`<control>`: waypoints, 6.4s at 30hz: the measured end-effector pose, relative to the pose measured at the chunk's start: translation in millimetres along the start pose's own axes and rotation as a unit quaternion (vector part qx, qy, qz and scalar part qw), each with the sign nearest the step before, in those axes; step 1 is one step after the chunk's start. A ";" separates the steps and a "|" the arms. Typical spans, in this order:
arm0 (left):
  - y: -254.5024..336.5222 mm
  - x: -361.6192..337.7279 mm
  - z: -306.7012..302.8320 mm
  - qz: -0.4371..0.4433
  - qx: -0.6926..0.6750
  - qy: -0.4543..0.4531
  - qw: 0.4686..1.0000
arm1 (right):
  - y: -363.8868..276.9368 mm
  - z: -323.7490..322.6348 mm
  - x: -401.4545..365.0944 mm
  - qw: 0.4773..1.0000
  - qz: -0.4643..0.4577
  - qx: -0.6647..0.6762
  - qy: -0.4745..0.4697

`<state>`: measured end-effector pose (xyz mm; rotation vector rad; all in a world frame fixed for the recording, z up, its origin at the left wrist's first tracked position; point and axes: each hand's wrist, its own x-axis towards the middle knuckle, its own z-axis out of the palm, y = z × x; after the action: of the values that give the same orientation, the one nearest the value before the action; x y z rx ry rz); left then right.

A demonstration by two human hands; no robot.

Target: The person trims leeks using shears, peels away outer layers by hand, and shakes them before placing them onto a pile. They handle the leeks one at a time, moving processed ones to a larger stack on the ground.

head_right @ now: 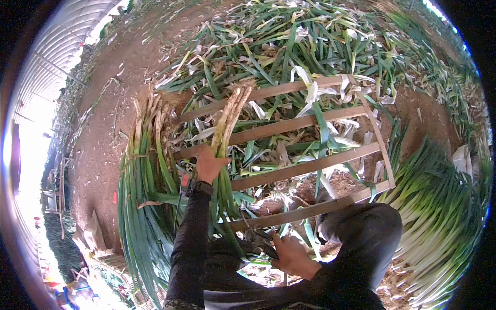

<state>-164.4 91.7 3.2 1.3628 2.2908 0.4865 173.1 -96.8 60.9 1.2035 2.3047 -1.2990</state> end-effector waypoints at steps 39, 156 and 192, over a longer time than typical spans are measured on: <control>116.1 -382.2 -650.7 0.257 -0.290 0.260 0.884 | 44.7 47.8 -3.9 0.981 -0.039 -0.094 0.163; 47.7 -251.6 -6.6 0.029 -0.250 -0.064 0.966 | -6.6 -76.3 -41.6 0.976 -0.036 -0.069 0.201; 28.9 -263.7 84.8 0.039 0.068 -0.099 0.992 | 7.8 3.5 -137.1 0.989 -0.002 -0.023 0.143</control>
<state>13.7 -122.3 -6.2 1.4996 2.1484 0.2117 265.3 -172.1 129.5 1.4534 2.5159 -1.1293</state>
